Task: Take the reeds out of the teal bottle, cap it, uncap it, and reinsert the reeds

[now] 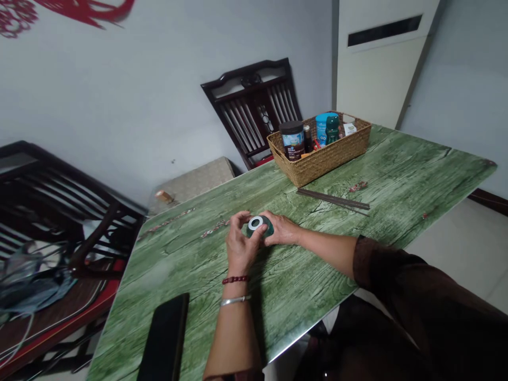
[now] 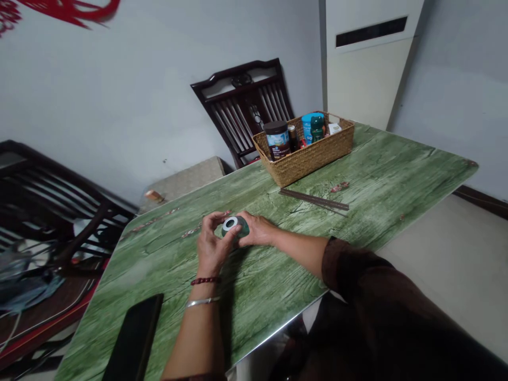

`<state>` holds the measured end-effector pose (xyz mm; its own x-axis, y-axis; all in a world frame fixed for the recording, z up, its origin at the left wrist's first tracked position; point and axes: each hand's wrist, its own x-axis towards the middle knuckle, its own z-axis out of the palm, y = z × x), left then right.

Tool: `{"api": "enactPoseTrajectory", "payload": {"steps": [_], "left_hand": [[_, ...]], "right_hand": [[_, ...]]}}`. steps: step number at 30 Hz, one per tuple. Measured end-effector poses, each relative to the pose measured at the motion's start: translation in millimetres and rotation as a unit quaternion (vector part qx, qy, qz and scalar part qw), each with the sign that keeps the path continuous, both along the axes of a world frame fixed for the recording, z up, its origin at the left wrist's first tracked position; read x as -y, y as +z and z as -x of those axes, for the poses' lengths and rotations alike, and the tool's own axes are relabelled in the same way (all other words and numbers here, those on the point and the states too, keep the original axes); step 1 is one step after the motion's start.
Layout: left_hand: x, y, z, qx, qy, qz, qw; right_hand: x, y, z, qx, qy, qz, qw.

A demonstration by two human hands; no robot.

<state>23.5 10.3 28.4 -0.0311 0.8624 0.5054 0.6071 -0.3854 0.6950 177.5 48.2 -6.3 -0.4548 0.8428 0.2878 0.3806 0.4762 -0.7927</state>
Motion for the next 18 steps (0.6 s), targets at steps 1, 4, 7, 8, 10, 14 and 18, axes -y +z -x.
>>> {"api": "enactPoseTrajectory", "payload": {"steps": [1, 4, 7, 8, 10, 14, 18], "left_hand": [[0, -0.1, 0, 0.004, -0.001, 0.001, 1.0], [1, -0.4, -1, 0.015, -0.001, 0.01, 1.0], [1, 1.0, -2, 0.026, -0.004, 0.023, 0.999], [1, 1.9, -2, 0.031, -0.006, 0.027, 0.999], [2, 3.8, -1, 0.045, -0.013, 0.036, 0.998], [10, 4.2, 5, 0.117, -0.076, 0.065, 0.988], [26, -3.6, 18, 0.22, -0.089, 0.088, 0.967]], "right_hand": [[0, -0.3, 0, -0.004, 0.001, 0.001, 1.0], [0, -1.1, 0, -0.013, 0.0, 0.006, 1.0], [0, -2.3, -1, -0.013, -0.002, 0.009, 1.0], [0, -2.9, -1, -0.012, -0.001, 0.008, 1.0], [0, -4.3, -1, -0.013, -0.002, 0.005, 1.0], [-1, -7.3, 1, -0.023, -0.005, 0.002, 1.0], [-3, -9.3, 2, -0.023, -0.018, 0.008, 1.0]]}}
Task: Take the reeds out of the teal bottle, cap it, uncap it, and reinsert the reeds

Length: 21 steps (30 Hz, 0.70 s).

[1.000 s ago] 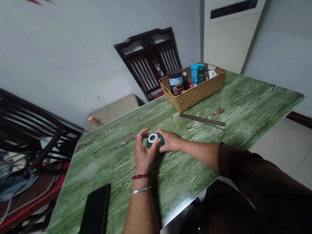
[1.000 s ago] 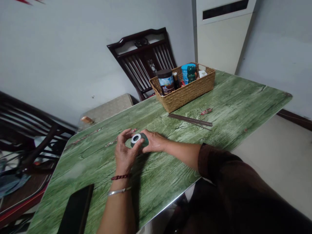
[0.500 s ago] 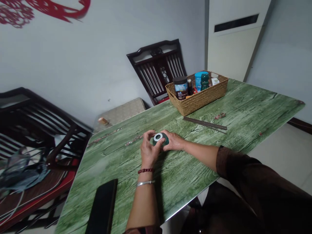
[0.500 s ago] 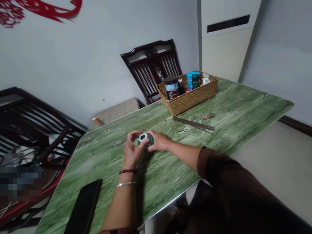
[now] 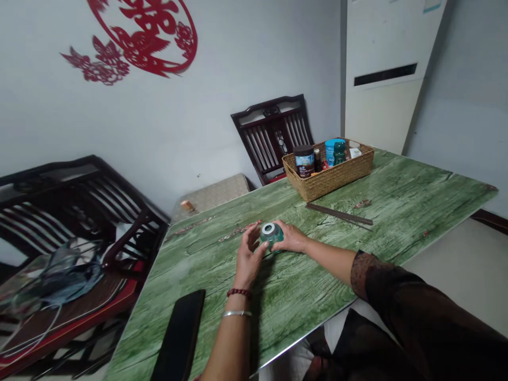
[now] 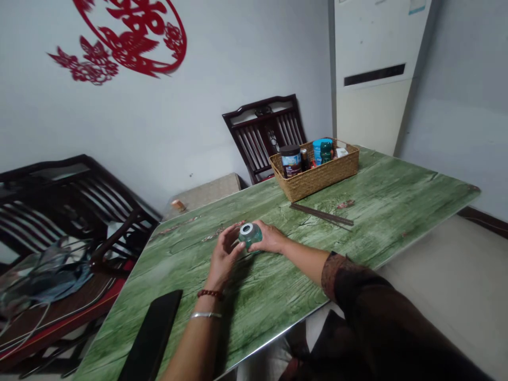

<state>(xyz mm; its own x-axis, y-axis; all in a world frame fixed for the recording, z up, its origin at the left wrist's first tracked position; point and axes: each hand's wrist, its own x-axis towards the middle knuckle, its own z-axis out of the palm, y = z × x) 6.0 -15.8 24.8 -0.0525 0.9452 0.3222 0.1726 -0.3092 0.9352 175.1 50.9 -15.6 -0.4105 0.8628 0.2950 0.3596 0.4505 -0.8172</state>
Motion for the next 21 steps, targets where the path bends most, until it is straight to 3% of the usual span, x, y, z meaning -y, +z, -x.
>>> {"api": "enactPoseTrajectory", "payload": {"steps": [5, 11, 17, 21], "left_hand": [[24, -6.1, 18, 0.142, 0.078, 0.116, 0.98], [44, 4.5, 32, 0.258, 0.033, 0.231, 0.937], [49, 5.0, 27, 0.337, -0.032, 0.25, 0.907], [49, -6.7, 14, 0.305, -0.04, 0.248, 0.919]], "right_hand": [[1, 1.4, 1, 0.003, -0.009, 0.003, 1.0], [-4, 19.0, -5, -0.068, -0.022, 0.105, 0.992], [2, 59.9, -59, -0.252, -0.059, 0.138, 0.956], [25, 74.1, -98, -0.307, -0.043, 0.178, 0.934]]}}
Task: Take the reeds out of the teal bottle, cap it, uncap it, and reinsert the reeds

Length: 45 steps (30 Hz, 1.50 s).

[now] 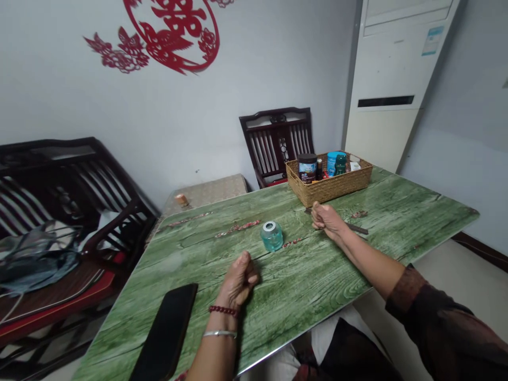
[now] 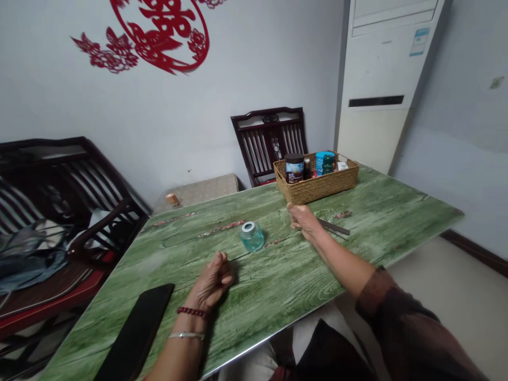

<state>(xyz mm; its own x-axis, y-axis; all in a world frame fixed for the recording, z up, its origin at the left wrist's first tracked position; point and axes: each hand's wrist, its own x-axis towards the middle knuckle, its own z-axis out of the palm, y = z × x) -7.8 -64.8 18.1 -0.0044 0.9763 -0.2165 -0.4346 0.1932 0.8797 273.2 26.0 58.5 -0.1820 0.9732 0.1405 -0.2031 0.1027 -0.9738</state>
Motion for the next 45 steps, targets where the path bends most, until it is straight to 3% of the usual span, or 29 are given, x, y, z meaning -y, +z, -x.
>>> {"api": "enactPoseTrajectory", "payload": {"steps": [3, 7, 10, 13, 25, 31, 35, 38, 41, 45], "left_hand": [[1, -7.1, -7, -0.079, -0.005, -0.024, 0.997], [2, -11.1, -12, -0.142, 0.011, -0.041, 0.989], [1, -12.2, -15, -0.174, 0.03, -0.041, 0.983], [1, -12.1, -17, -0.186, 0.037, -0.037, 0.981], [1, -13.5, -18, -0.193, 0.041, -0.052, 0.979], [-8, -2.5, -12, -0.208, 0.052, -0.061, 0.975], [-32, 12.6, -7, -0.22, 0.102, -0.136, 0.961], [-54, 18.4, -11, -0.228, 0.094, -0.223, 0.943], [-71, 14.6, -20, -0.262, 0.048, -0.273, 0.924], [-77, 0.5, -28, -0.303, -0.004, -0.309, 0.901]], "right_hand": [[19, -11.5, -5, -0.003, 0.017, 0.033, 0.999], [35, -46.1, 14, 0.086, 0.043, 0.081, 0.992], [37, -65.8, 26, 0.148, 0.036, 0.068, 0.986], [33, -73.7, 27, 0.149, 0.027, 0.06, 0.987], [37, -73.4, 28, 0.144, 0.004, 0.049, 0.988], [31, -56.3, 32, 0.211, 0.014, 0.019, 0.977], [14, -39.5, 45, 0.27, -0.034, -0.038, 0.962], [-3, -37.0, 67, 0.259, -0.007, -0.063, 0.964], [-16, -44.1, 90, 0.265, 0.042, -0.095, 0.958], [-22, -59.1, 108, 0.272, 0.033, -0.121, 0.954]]}}
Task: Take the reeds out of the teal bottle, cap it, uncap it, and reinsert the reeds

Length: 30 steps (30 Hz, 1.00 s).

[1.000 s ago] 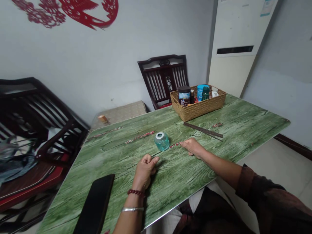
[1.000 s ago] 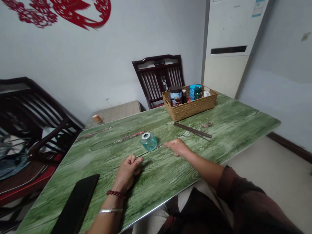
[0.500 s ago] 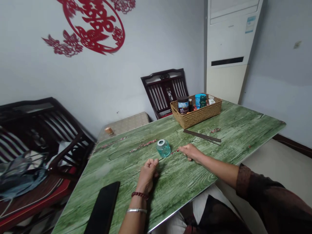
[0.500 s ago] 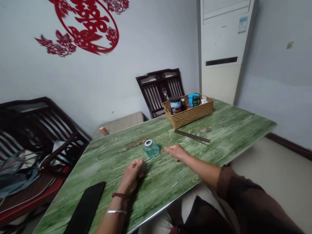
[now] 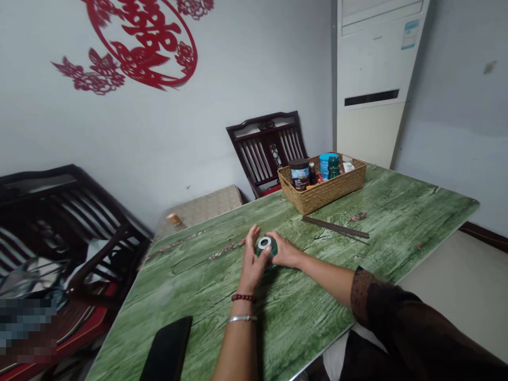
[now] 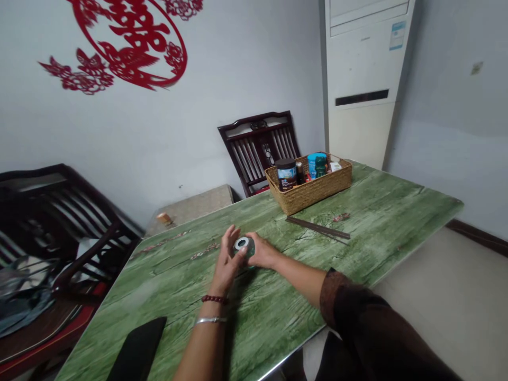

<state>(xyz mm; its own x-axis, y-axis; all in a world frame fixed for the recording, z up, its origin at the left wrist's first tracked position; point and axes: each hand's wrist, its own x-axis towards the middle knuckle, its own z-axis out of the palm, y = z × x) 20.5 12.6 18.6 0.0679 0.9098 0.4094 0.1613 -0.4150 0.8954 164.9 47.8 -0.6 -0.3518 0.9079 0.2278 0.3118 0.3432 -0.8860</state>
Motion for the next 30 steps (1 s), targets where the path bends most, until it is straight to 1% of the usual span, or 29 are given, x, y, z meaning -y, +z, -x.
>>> {"api": "enactPoseTrajectory", "payload": {"steps": [2, 4, 7, 13, 19, 24, 28, 30], "left_hand": [[2, -5.6, 0, -0.023, -0.016, -0.002, 1.0], [6, -7.8, 1, -0.038, -0.019, 0.0, 0.999], [8, -6.6, 3, -0.046, -0.012, -0.004, 0.999], [6, -5.3, 3, -0.055, 0.008, 0.001, 0.998], [4, -5.7, 3, -0.07, 0.052, -0.003, 0.996], [3, -4.9, -1, -0.042, 0.067, 0.018, 0.997], [0, -9.2, 0, -0.028, 0.098, 0.016, 0.995], [-1, -12.0, 3, -0.027, 0.103, 0.014, 0.994]], "right_hand": [[1, -5.9, 1, -0.004, 0.0, -0.014, 1.0], [1, -9.3, 0, 0.006, 0.004, -0.022, 1.0], [0, -11.6, -1, 0.026, 0.001, -0.027, 0.999], [-2, -14.3, 0, 0.046, -0.008, -0.03, 0.998], [0, -13.8, 0, 0.028, -0.001, -0.034, 0.999], [2, -10.0, 0, 0.018, 0.003, -0.026, 1.0], [3, -7.7, 0, 0.029, -0.001, -0.02, 0.999], [3, -7.6, -1, 0.029, 0.003, -0.021, 0.999]]}}
